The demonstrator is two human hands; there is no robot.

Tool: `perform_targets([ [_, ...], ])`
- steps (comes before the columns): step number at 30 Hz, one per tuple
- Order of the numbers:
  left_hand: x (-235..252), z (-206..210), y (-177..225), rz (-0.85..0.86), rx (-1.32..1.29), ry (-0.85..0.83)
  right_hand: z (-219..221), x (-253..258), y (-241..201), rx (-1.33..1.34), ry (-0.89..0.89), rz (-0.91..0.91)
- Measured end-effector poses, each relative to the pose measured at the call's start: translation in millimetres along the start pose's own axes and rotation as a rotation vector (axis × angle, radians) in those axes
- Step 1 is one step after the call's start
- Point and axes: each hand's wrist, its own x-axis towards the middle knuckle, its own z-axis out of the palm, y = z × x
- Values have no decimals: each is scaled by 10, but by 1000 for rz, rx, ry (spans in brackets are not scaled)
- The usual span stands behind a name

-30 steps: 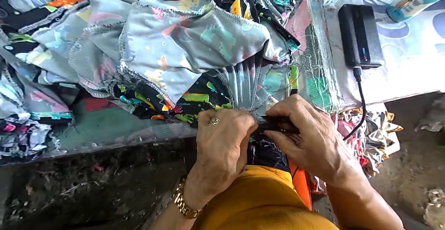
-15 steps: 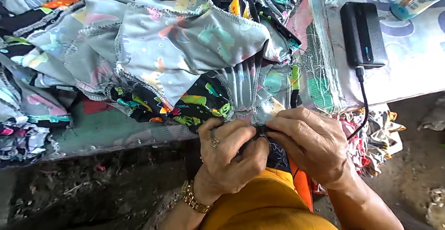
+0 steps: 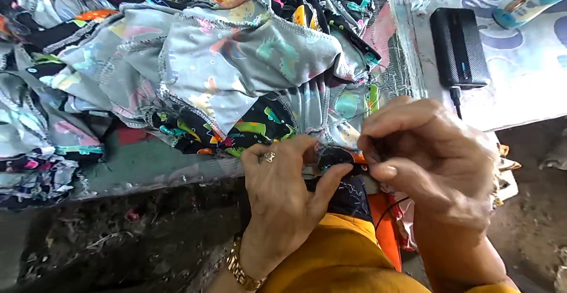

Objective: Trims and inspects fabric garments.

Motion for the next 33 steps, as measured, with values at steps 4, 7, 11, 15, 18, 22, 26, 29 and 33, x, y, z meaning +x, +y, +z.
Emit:
perform_targets([
  [4,122,-45,1,5,9,-64,57,81,208,-1,-89,131],
  [7,152,-133,-55,-6,-91,-109,39,59,249,11,-101,149],
  [11,178,-241,-118,-17,-156,-142,44,24,249,-28,-131,160],
  [15,196,-277,-139,-48,-171,-137,65,21,249,-111,-153,146],
  [18,202,-304,-168,-87,-226,-160,77,20,244,-191,-163,126],
  [22,210,-312,-177,-140,-341,-184,104,15,253,-249,-160,86],
  [26,218,-298,-151,-131,-392,-144,128,10,256,-288,-159,44],
  [29,121,-234,-111,76,-193,-14,141,-39,246,-367,-119,-29],
  [33,-63,-95,-93,372,2,73,153,-183,305,-562,-19,-178],
])
